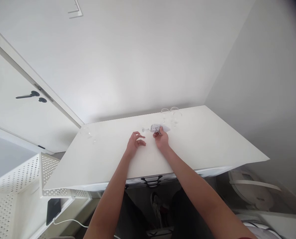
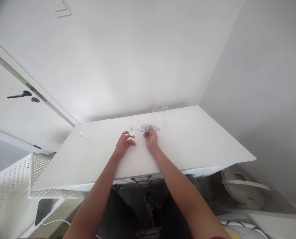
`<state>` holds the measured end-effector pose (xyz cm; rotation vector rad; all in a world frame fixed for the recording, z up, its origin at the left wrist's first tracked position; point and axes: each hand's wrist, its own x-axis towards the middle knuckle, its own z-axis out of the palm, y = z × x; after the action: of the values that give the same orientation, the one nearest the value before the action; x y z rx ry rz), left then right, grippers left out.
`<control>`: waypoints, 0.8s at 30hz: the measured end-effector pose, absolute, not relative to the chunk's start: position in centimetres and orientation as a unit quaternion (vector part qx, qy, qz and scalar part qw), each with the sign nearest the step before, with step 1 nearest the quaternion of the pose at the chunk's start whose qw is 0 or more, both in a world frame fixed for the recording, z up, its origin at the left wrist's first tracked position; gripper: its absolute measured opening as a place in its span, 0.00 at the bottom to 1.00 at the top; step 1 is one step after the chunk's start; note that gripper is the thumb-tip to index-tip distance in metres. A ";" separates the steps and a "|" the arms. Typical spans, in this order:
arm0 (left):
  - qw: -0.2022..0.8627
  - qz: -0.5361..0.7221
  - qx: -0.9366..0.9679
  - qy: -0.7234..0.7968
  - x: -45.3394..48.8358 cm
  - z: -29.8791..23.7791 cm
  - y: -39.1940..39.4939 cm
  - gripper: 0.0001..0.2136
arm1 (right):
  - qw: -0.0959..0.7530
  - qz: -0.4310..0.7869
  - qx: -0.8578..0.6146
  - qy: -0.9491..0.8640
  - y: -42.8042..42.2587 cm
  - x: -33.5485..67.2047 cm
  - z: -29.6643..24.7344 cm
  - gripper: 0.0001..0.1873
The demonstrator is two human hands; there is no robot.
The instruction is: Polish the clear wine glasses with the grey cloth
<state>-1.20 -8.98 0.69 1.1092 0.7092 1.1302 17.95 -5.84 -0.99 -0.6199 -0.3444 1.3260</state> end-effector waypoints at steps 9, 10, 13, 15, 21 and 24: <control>0.749 0.332 0.499 0.283 -2.2 -0.1 -8.9 0.24 | 0.635 0.607 -0.315 -0.360 -7.3 16.4 -0.2 0.22; 0.747 0.327 0.507 0.280 -2.2 0.1 -9.0 0.23 | 0.633 0.607 -0.316 -0.363 -7.3 16.5 -0.2 0.22; 0.724 0.344 0.529 0.279 -2.0 0.7 -9.4 0.21 | 0.650 0.605 -0.294 -0.353 -7.4 16.7 -0.2 0.26; 0.713 0.355 0.531 0.289 -1.9 1.1 -9.4 0.21 | 0.681 0.594 -0.271 -0.331 -7.2 17.0 -0.1 0.27; 0.678 0.462 0.478 0.312 -2.5 0.7 -8.7 0.25 | 0.749 0.537 -0.313 -0.229 -6.2 18.2 -0.6 0.26; 0.638 0.546 0.424 0.340 -2.8 0.0 -8.1 0.18 | 0.721 0.555 -0.321 -0.262 -6.3 18.1 -0.6 0.22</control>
<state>-2.76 -8.14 0.04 0.9688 0.7753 1.2454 18.11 -6.25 -0.58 -0.7089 -0.5781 1.2265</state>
